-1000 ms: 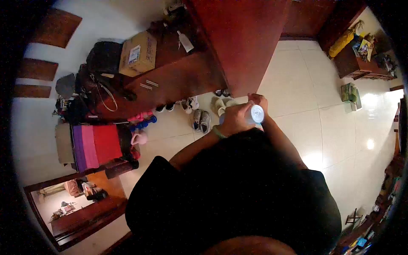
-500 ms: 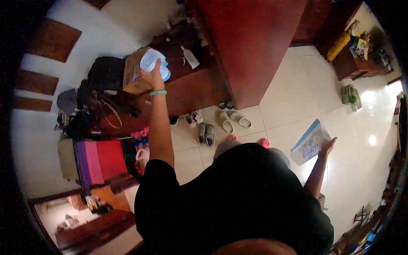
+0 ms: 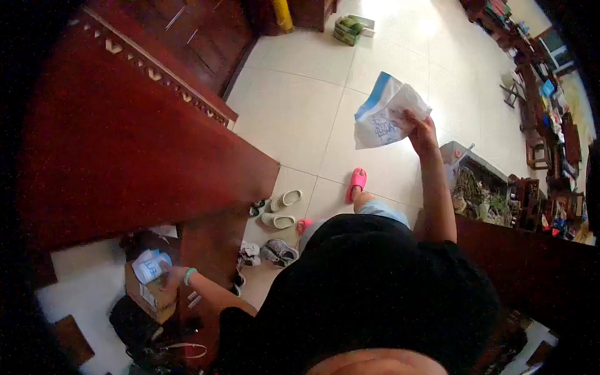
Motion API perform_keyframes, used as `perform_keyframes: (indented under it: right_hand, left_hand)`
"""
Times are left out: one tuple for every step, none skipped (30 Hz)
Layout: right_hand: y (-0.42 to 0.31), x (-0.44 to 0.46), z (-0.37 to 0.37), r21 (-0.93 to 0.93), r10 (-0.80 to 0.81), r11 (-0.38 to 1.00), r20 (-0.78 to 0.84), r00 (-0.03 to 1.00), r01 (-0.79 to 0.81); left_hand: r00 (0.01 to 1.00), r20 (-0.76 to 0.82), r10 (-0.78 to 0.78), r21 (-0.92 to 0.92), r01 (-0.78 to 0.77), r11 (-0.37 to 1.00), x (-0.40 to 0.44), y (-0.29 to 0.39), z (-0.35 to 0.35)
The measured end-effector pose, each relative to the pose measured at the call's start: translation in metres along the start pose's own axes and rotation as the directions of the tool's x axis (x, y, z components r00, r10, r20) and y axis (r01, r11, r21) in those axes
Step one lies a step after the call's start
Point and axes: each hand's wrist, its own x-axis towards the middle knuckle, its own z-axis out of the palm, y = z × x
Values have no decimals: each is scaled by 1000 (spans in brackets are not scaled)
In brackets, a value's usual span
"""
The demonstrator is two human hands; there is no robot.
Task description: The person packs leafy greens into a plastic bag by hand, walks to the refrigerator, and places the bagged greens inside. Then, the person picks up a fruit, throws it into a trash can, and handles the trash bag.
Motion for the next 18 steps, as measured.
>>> perform_keyframes:
  right_hand:
    - [-15,12,-18,62,-4,998,16,1000,3]
    - [-19,4,-14,38,-2,999,23,1000,1]
    - [-24,3,-9,90,-16,996,52,998,12]
    - [-22,11,-17,131,39,990,25,999,-42]
    - [-24,23,-26,168,95,981,4,995,-95]
    - [-27,37,-40,225,127,963,113,985,-150]
    - [-33,52,-42,249,128,956,122,984,-155]
    - [-32,72,-52,292,153,934,189,970,-204]
    - [-32,91,-57,329,162,912,255,953,-243]
    - [-35,104,-59,343,172,906,235,957,-248]
    - [-39,114,-61,331,208,897,266,941,-292]
    - [-44,129,-72,230,248,912,349,904,-339]
    - [-52,145,-84,123,293,919,426,856,-375]
    - [-58,157,-81,92,325,923,334,885,-374]
    - [-75,170,-80,48,323,927,400,858,-372]
    - [-69,189,-82,73,295,937,360,885,-342]
    - [-62,206,-87,97,268,945,319,909,-312]
    - [-88,206,-71,127,286,933,301,910,-336]
  left_hand:
    - [999,-29,-36,-13,36,999,-31,28,-22]
    - [994,-9,-108,-21,107,994,-58,36,-33]
    - [985,64,-158,-23,159,987,-92,50,-49]
    - [987,55,-149,-29,151,988,-132,68,-67]
    - [913,379,-153,-36,180,983,-174,85,-80]
    - [793,607,50,-166,66,984,-222,95,-88]
    - [544,836,71,-408,530,744,-271,144,-110]
    - [273,885,378,-455,329,828,-296,188,-132]
    - [100,820,564,-569,245,785,-328,209,-122]
    - [74,691,719,-714,223,663,-350,254,-127]
    - [134,669,731,-671,531,517,-369,314,-145]
    - [142,531,835,-802,404,441,-364,386,-165]
    - [127,379,917,-902,273,335,-361,452,-182]
    - [92,280,956,-955,132,267,-373,494,-190]
    - [-80,342,936,-925,149,350,-389,515,-187]
    - [-250,391,886,-891,136,432,-404,535,-183]
    - [-545,491,679,-717,190,671,-427,536,-173]
    - [-348,553,757,-613,445,652,-460,534,-164]
